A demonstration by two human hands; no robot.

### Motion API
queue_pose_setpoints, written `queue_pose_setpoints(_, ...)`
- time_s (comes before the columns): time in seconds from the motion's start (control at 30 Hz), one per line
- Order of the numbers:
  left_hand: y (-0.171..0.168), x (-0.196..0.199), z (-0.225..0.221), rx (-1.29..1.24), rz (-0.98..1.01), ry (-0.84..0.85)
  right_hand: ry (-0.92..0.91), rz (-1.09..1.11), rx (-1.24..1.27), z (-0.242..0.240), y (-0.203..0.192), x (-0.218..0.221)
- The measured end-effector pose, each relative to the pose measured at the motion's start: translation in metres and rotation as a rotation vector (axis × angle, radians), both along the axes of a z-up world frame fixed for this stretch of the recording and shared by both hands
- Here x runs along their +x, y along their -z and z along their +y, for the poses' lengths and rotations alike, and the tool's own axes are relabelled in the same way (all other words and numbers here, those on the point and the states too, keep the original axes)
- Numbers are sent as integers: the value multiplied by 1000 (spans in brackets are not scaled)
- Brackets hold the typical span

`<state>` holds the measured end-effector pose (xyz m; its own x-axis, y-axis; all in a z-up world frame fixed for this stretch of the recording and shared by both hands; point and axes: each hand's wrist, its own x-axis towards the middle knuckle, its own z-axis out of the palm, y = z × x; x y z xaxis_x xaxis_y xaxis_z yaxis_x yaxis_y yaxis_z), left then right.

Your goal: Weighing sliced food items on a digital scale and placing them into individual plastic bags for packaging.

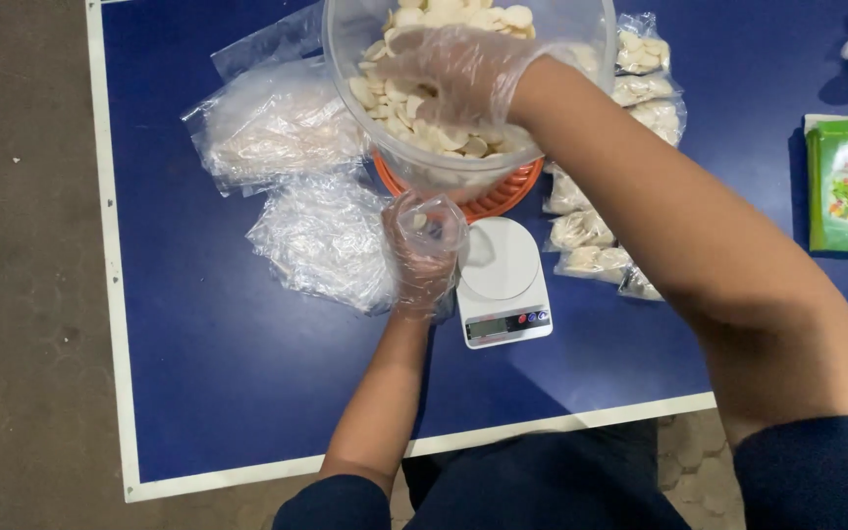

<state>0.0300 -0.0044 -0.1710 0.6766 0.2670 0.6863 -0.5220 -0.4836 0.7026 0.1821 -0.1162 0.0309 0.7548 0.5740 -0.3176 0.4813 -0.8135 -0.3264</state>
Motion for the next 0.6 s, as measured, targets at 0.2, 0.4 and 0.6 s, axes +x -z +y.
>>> queue_pose_setpoints(0.2, -8, 1, -2, -1, -37, 32, -196, -238, 254, -15, 66, 28)
queue_pose_setpoints(0.4, 3, -1, 2, 41, -33, 95, 102, -170, 7, -4, 21, 2)
queue_pose_setpoints(0.6, 2, -1, 1, 3, -14, 45, 193, -223, -1, -12, 39, 18)
